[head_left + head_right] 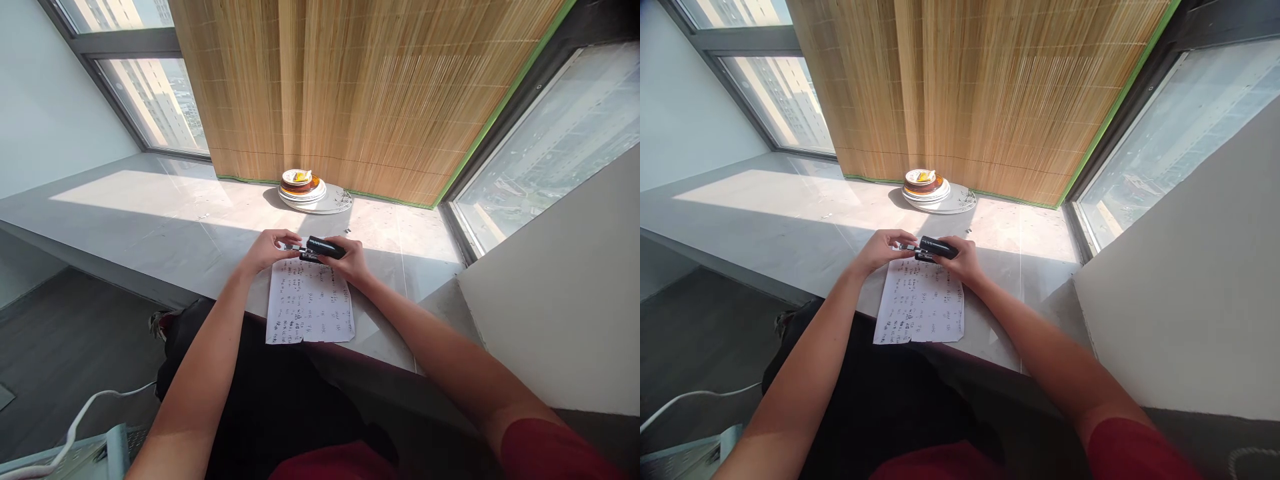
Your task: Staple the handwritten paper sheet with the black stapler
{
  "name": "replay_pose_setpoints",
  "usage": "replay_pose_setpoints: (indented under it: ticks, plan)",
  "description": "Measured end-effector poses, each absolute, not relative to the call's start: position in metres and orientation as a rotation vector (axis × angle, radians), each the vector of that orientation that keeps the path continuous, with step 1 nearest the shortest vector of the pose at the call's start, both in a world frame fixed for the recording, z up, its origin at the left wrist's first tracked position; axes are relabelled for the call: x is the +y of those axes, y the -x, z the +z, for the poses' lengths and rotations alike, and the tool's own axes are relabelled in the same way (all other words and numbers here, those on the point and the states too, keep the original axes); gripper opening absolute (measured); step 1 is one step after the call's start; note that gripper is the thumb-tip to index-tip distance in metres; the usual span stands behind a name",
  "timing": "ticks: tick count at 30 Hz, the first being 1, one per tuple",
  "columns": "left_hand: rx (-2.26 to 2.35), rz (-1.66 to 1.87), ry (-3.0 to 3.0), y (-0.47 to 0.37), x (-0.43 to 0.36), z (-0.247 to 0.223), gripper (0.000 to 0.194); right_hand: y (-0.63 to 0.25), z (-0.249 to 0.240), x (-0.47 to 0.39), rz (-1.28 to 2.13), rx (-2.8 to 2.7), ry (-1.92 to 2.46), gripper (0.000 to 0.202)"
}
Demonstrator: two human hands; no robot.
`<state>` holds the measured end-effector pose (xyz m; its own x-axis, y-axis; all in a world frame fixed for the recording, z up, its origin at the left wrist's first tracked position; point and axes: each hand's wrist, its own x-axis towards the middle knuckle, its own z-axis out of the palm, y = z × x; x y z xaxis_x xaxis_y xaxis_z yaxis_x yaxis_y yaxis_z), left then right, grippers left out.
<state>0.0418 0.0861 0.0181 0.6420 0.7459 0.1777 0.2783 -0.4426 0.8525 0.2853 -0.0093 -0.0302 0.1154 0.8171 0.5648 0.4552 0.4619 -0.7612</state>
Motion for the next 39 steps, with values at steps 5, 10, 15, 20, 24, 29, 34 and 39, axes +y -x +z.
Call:
replay_pose_setpoints:
  ticks: [5, 10, 15, 20, 24, 29, 34, 39]
  plan:
    - [0.813, 0.73, -2.02, -0.039, 0.087, 0.018, 0.044, -0.286, -0.029, -0.01, 0.396, -1.491, 1.178, 0.031]
    - [0.803, 0.751, -2.03, -0.036, 0.09, 0.018, 0.045, -0.285, -0.025, -0.012, 0.417, -1.486, 1.199, 0.029]
    - [0.802, 0.774, -2.023, -0.034, 0.09, 0.019, 0.043, -0.285, -0.021, -0.013, 0.438, -1.463, 1.228, 0.028]
    - [0.79, 0.795, -2.017, -0.032, 0.09, 0.02, 0.038, -0.287, -0.022, -0.013, 0.432, -1.456, 1.243, 0.027]
    - [0.784, 0.807, -2.016, -0.031, 0.091, 0.019, 0.03, -0.288, -0.021, -0.013, 0.437, -1.453, 1.242, 0.026]
    - [0.782, 0.824, -2.017, -0.031, 0.089, 0.019, 0.024, -0.289, -0.02, -0.013, 0.437, -1.44, 1.236, 0.027]
    - [0.793, 0.811, -2.088, -0.036, 0.086, 0.018, 0.025, -0.288, -0.022, -0.012, 0.423, -1.469, 1.206, 0.028]
    - [0.787, 0.838, -2.146, -0.041, 0.085, 0.016, 0.028, -0.288, -0.024, -0.011, 0.421, -1.477, 1.191, 0.029]
